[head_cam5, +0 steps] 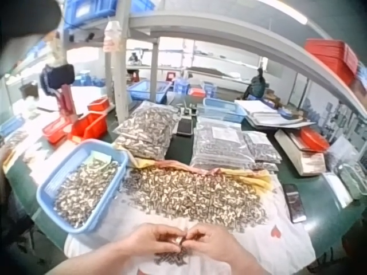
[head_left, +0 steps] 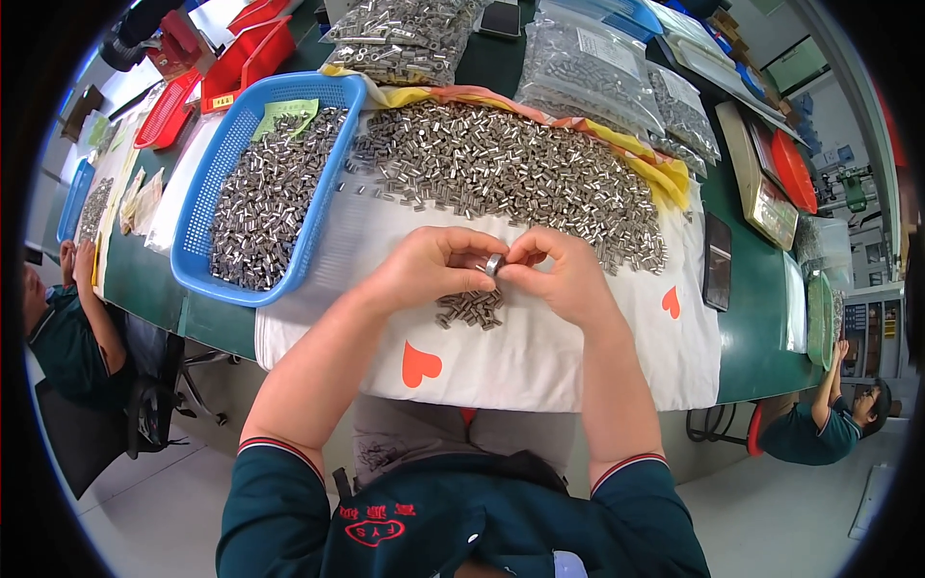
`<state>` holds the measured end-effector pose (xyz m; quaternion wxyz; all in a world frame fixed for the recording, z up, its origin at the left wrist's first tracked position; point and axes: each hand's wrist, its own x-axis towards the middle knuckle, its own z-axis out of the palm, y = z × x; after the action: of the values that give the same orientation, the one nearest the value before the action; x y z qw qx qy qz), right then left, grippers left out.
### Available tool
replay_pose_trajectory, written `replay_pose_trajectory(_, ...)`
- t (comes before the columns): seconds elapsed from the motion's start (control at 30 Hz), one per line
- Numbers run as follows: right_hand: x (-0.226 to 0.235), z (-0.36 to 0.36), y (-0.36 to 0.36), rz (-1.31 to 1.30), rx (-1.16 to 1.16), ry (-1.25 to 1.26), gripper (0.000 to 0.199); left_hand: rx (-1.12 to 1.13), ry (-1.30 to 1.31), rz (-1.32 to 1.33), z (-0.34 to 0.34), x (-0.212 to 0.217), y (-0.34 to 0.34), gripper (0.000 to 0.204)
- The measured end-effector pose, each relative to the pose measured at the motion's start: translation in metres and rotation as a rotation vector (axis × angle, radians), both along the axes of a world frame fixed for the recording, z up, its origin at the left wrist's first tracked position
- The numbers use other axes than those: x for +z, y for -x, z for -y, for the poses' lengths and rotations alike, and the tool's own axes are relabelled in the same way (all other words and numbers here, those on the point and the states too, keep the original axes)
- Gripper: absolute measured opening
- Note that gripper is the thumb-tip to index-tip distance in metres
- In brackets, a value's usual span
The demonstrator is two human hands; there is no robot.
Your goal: Sorting and inspecting small metal hardware components on a workbench in a manufacturing environment.
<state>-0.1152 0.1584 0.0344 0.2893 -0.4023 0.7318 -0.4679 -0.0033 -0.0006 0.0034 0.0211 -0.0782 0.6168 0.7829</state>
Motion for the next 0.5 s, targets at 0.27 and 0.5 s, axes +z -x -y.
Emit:
replay_pose_trajectory(0.27, -0.009, 0.001, 0.015, -0.295, -0.286, -0.042, 0.008, -0.156, 0.528, -0.123, -0.009, 0.012, 0.0, 0.034)
replay_pose_trajectory(0.5, -0.021, 0.027, 0.017, -0.952, -0.109, -0.184, 0.008, -0.234, 0.546, -0.164, -0.009, 0.014, -0.004, 0.033)
